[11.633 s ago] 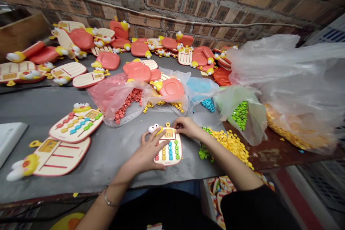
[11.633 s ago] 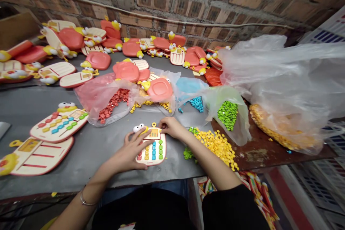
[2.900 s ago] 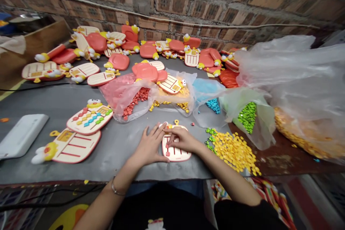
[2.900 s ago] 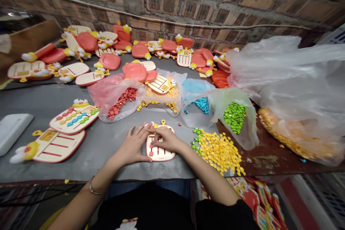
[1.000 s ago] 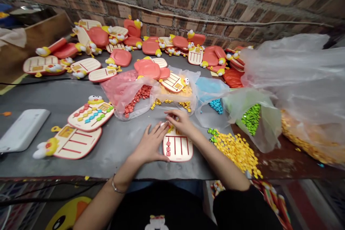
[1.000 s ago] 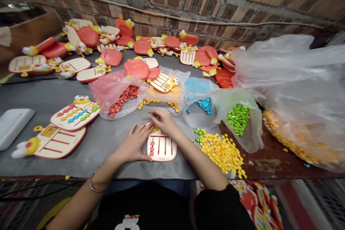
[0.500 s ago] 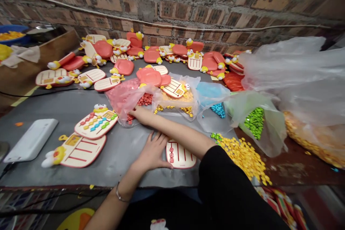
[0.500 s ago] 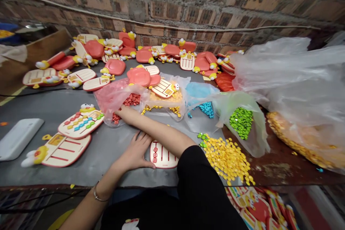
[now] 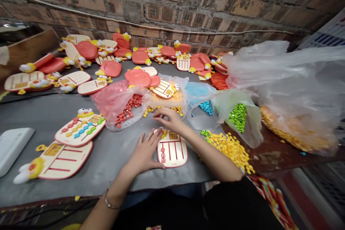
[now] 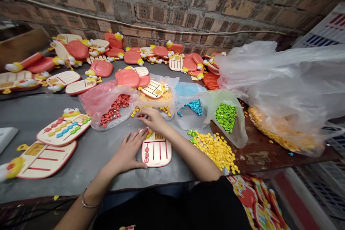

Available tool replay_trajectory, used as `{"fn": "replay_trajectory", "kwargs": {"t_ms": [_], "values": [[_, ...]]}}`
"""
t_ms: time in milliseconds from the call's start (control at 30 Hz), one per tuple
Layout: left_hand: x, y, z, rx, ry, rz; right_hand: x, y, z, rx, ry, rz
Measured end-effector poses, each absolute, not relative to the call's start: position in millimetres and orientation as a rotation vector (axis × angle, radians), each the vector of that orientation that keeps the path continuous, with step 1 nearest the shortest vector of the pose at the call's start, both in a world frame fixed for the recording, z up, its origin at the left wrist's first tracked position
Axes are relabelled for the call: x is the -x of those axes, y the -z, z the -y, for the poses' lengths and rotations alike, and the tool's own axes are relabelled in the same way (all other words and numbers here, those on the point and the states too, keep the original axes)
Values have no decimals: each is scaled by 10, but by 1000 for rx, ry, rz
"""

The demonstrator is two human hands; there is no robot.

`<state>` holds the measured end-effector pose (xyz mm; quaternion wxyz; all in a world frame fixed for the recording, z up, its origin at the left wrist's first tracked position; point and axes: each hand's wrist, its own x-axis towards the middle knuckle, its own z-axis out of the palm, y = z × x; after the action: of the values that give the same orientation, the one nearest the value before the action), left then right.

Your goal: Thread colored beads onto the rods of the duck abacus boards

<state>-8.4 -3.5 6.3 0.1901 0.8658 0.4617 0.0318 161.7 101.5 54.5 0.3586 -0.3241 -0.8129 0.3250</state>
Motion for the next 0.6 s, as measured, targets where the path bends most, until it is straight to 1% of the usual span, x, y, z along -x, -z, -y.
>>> {"fn": "replay_trajectory", "kwargs": {"t_ms": [133,233,300,400,500,600], "values": [[95,-70,41,-2436,-98,-1279,-2255,-534,-666,989,-852,1865],[99,-74,36,-2427,-93,-1271,-2506,-389,-477,1058,-811,1892],[97,-75,34,-2428,-102,-1266,-2549,-256,-395,1086,-746,1991],[84,-83,38,-2441,-115,-1271,-2501,-69,-315,1156,-547,2128],[65,-112,45,-2440,-105,-1291,-2455,17,-224,1244,-371,2161],[49,-146,47,-2425,-68,-1305,-2482,-5,-99,1243,-411,2172]]}}
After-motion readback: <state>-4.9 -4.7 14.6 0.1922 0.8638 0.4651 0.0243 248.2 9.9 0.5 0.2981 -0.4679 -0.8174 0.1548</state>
